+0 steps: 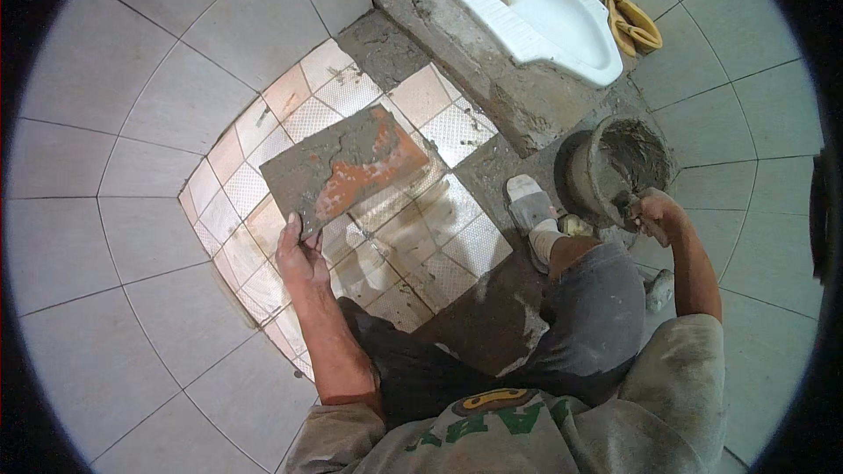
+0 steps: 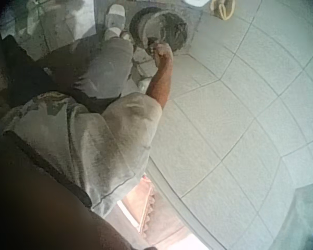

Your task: Tiling a floor in a bathroom using a rubber mallet and trowel.

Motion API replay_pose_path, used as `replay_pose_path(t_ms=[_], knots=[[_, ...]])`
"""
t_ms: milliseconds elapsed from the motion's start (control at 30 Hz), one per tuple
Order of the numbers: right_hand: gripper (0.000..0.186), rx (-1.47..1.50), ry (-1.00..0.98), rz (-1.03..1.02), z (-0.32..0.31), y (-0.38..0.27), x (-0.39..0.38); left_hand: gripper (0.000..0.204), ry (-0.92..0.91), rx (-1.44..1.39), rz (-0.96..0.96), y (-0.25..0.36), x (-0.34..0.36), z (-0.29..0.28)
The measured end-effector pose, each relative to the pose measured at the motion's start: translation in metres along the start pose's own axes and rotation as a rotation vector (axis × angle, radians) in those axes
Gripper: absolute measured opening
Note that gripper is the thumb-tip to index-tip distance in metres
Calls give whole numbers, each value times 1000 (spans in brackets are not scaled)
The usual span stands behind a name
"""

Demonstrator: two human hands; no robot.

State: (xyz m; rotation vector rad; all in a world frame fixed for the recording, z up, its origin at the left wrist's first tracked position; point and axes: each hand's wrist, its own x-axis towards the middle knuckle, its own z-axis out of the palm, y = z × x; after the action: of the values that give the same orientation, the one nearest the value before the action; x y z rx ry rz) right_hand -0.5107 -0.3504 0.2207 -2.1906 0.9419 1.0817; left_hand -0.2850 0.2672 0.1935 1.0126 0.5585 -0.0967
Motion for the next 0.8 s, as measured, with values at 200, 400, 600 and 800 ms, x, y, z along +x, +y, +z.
replay_pose_path(t_ms=[200, 400, 600, 800], knots=[[10, 524, 149, 20, 26, -13, -43, 20, -50, -91, -38, -14, 8, -3], [8, 844, 342, 122, 48, -34, -107, 30, -246, -92, -122, -13, 17, 10], [13, 895, 456, 118, 36, -22, -147, 26, -360, -8, -160, -43, -3, 87], [15, 985, 448, -28, 28, -23, -200, 23, -469, 78, -294, -97, -38, 175]])
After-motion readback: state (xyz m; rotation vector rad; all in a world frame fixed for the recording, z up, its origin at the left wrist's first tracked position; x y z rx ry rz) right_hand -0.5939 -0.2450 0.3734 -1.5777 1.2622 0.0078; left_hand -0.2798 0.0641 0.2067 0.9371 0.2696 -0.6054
